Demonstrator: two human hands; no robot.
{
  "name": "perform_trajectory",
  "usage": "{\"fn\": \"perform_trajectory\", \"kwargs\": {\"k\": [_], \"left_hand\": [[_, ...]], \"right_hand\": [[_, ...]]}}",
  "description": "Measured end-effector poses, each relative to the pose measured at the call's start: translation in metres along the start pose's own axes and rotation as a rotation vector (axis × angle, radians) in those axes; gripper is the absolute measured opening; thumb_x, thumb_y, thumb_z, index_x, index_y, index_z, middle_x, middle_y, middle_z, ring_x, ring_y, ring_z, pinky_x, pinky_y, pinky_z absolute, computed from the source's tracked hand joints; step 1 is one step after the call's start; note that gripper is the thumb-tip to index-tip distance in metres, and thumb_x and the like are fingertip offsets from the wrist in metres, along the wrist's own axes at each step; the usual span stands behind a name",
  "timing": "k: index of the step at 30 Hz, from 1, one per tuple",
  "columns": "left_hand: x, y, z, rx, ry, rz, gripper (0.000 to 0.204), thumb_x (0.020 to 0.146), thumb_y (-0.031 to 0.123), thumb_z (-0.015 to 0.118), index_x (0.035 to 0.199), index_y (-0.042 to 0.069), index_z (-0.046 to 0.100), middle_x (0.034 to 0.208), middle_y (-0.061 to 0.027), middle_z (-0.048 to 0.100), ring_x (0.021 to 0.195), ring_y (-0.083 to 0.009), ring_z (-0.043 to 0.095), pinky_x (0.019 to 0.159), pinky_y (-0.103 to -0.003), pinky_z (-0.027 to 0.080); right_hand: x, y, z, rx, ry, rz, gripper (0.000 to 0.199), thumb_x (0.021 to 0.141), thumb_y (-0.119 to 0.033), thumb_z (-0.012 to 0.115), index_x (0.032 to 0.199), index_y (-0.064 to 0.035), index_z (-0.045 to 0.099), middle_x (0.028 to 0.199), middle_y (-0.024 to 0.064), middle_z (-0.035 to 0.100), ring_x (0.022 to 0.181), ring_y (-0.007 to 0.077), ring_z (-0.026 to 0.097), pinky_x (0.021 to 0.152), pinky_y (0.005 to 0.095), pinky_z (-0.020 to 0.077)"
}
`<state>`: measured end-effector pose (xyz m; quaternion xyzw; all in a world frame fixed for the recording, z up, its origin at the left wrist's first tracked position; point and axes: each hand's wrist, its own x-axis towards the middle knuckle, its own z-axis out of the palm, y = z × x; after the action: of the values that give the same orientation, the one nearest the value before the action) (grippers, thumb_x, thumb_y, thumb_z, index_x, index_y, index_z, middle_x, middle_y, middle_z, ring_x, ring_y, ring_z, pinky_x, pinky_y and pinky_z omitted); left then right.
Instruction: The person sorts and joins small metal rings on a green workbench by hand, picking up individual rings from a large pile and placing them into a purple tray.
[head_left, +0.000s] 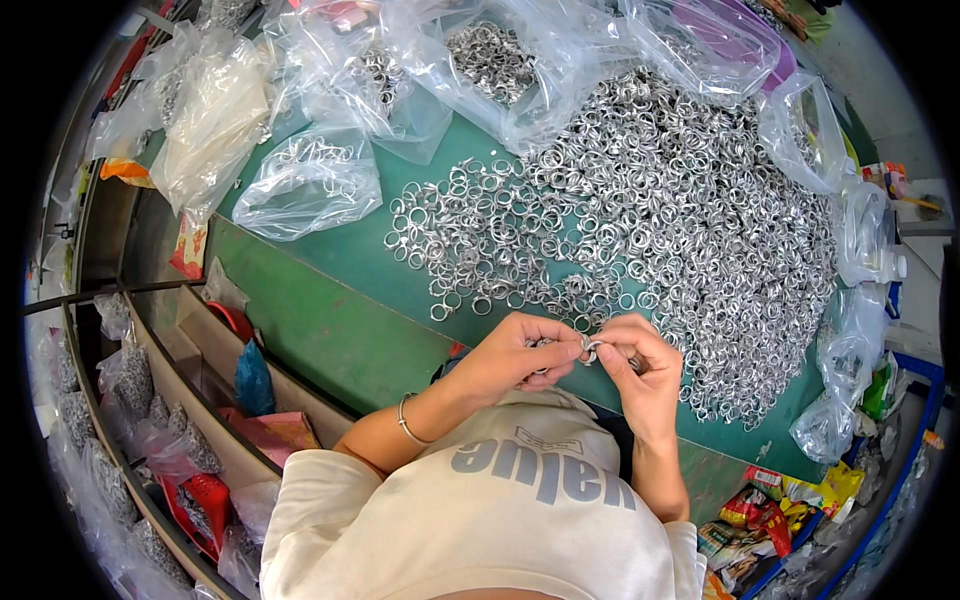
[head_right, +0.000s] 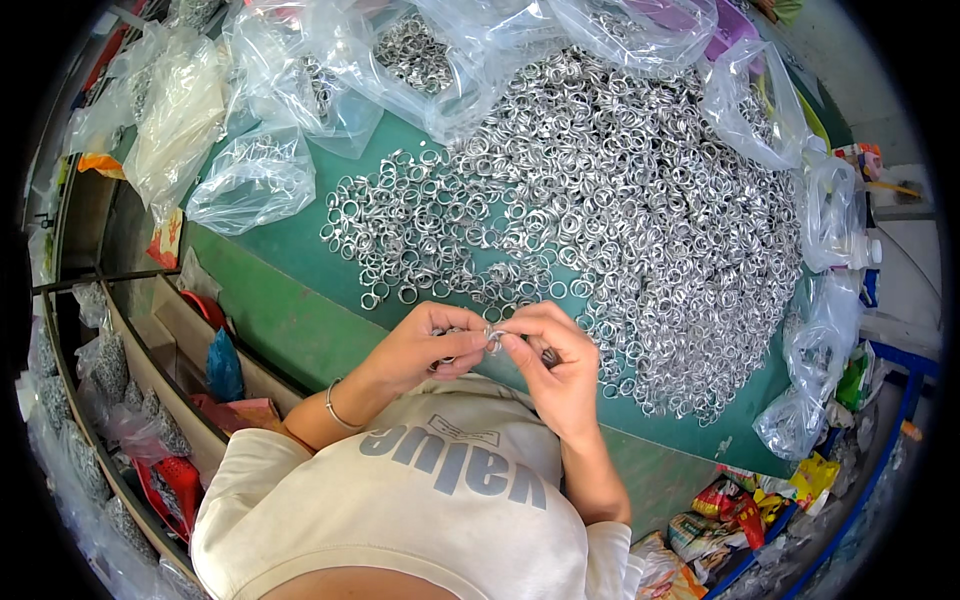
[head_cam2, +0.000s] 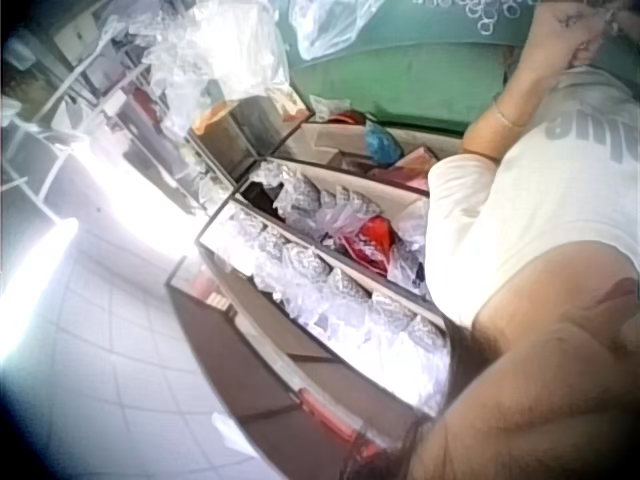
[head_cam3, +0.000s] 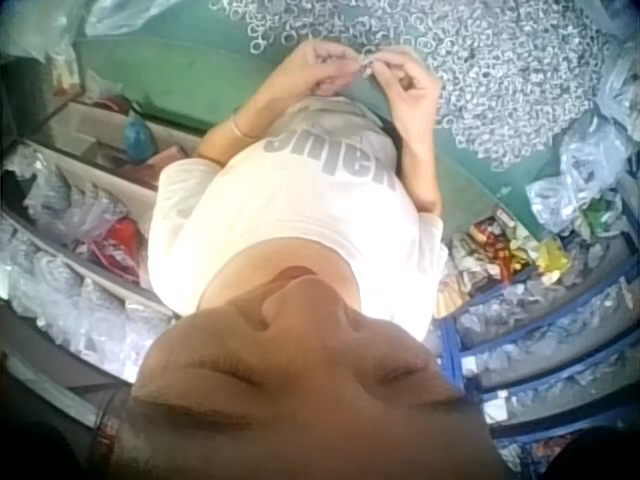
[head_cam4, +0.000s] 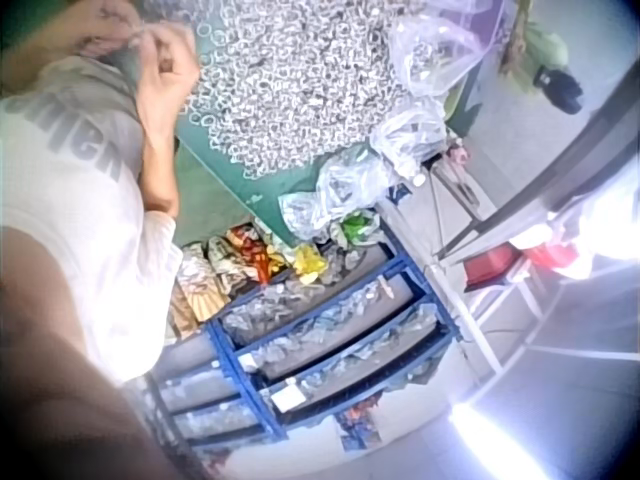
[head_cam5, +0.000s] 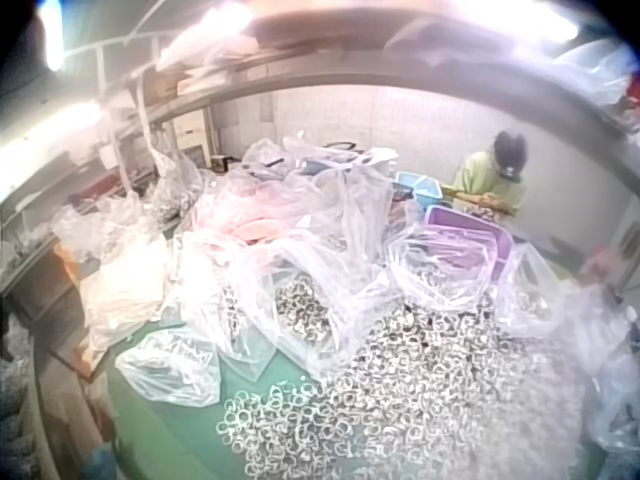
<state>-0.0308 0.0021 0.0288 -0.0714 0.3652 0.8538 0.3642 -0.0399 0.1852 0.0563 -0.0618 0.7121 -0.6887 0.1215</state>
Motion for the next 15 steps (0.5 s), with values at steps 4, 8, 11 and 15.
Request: {"fn": "perform_trajectory", "kwargs": {"k": [4,8,11,15], "left_hand": [[-0.002,-0.001,0.008,0.098,0.082,0.062,0.016,0.093,0.014,0.055,0.091,0.0,0.063,0.06,0.0014,0.05,0.048,-0.0019,0.034,0.043,-0.018,0.023],[-0.001,-0.004,0.008,0.2,0.138,0.133,0.016,0.093,0.016,0.056,0.093,0.002,0.063,0.064,0.0017,0.051,0.051,-0.0014,0.038,0.044,-0.018,0.027],[-0.003,-0.004,0.011,0.206,0.208,0.199,0.016,0.091,0.017,0.059,0.097,0.003,0.064,0.069,0.0009,0.055,0.058,-0.0029,0.045,0.049,-0.019,0.034],[0.002,-0.019,0.006,0.525,0.244,0.551,0.021,0.086,0.013,0.065,0.104,0.001,0.064,0.076,-0.002,0.059,0.067,-0.0076,0.053,0.059,-0.023,0.044]], "right_hand": [[-0.005,0.003,0.004,0.083,0.019,-0.031,0.011,0.083,0.006,0.062,0.093,0.0021,0.066,0.089,0.0041,0.06,0.064,0.0018,0.044,0.056,0.0159,0.032],[-0.009,0.0,0.012,0.313,0.056,0.151,0.01,0.087,0.002,0.06,0.097,0.0023,0.063,0.087,0.0038,0.061,0.062,0.0008,0.045,0.054,0.0147,0.0317],[-0.011,0.0,0.013,0.369,0.067,0.266,0.008,0.091,-0.002,0.056,0.098,0.0001,0.061,0.084,0.0019,0.063,0.057,-0.0015,0.041,0.048,0.0147,0.0271],[-0.011,0.002,0.016,0.426,0.09,0.295,0.006,0.093,-0.005,0.054,0.097,-0.0024,0.058,0.082,-0.0007,0.063,0.052,-0.0042,0.035,0.043,0.0153,0.0197]]}}
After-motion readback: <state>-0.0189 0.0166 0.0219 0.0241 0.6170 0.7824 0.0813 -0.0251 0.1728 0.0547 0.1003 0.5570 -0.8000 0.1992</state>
